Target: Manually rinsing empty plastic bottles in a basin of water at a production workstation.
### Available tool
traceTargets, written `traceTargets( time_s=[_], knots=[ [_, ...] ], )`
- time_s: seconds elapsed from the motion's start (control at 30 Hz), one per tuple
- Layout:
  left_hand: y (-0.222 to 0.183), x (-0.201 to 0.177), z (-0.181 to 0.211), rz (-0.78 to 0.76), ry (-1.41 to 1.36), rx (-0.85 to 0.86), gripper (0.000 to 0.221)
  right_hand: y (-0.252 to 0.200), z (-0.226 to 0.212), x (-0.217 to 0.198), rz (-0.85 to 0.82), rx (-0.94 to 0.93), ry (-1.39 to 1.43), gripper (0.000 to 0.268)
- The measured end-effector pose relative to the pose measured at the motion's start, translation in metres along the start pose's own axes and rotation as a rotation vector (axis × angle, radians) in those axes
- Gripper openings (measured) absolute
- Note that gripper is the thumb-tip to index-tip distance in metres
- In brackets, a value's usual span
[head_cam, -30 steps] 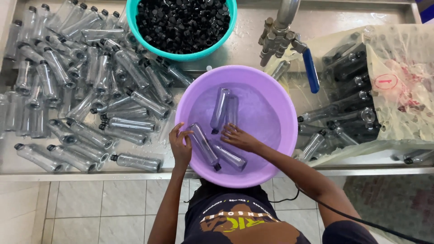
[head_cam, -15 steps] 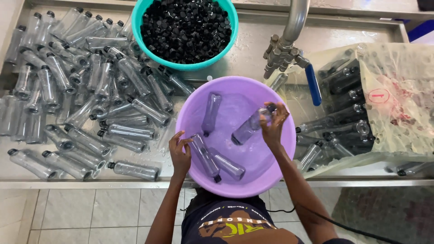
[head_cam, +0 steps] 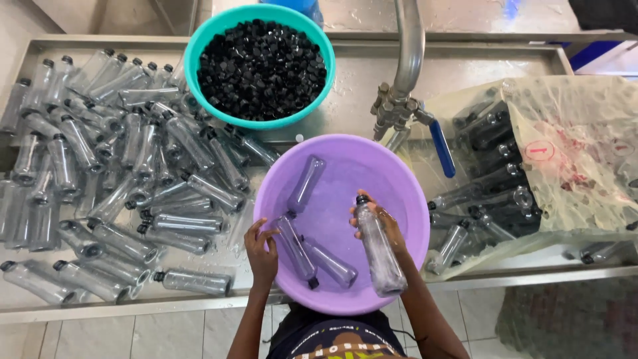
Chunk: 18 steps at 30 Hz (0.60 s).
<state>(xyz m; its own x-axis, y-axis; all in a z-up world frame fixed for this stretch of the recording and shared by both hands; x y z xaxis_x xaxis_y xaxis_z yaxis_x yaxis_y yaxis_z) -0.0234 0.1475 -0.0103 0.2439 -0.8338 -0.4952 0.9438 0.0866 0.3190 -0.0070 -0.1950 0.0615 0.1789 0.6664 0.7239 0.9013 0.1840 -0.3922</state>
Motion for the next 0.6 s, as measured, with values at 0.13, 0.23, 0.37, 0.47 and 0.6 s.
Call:
traceTargets(
  time_s=[0.13,0.23,0.37,0.47,0.6],
  knots=[
    [-0.013,-0.004,0.001,-0.025,0.024,0.02,0.029,0.033,0.019,-0.053,0.068,-0.081,-0.048,0.036],
    [0.011,0.005,0.0,0.019,0.033,0.046,0.028,0.012,-0.016,-0.001,-0.038,-0.091,0.004,0.038],
    [-0.006,-0.004,0.003,-0.02,0.023,0.011,0.028,0.074,0.02,-0.096,-0.008,-0.125,-0.091,0.045],
    [-0.01,-0.005,0.008,-0.025,0.033,0.024,0.027,-0.024,0.005,0.025,0.066,0.015,-0.071,0.04],
    [-0.005,-0.001,0.005,-0.008,0.06,0.011,0.027,0.017,0.031,-0.041,0.059,-0.067,-0.038,0.042]
  ],
)
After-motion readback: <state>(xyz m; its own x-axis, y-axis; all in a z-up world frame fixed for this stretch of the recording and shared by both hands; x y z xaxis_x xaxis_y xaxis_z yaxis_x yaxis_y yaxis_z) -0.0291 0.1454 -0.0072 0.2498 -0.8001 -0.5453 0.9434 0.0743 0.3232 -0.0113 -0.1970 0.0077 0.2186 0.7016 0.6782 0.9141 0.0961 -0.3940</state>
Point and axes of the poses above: each hand's wrist, its own y-axis towards the middle knuckle, its own x-axis out of the palm, z = x × y, the point moved 2 cm from there along y, towards the middle knuckle, and after that the axes turned 5 degrees about -z, right-handed, at the moved point
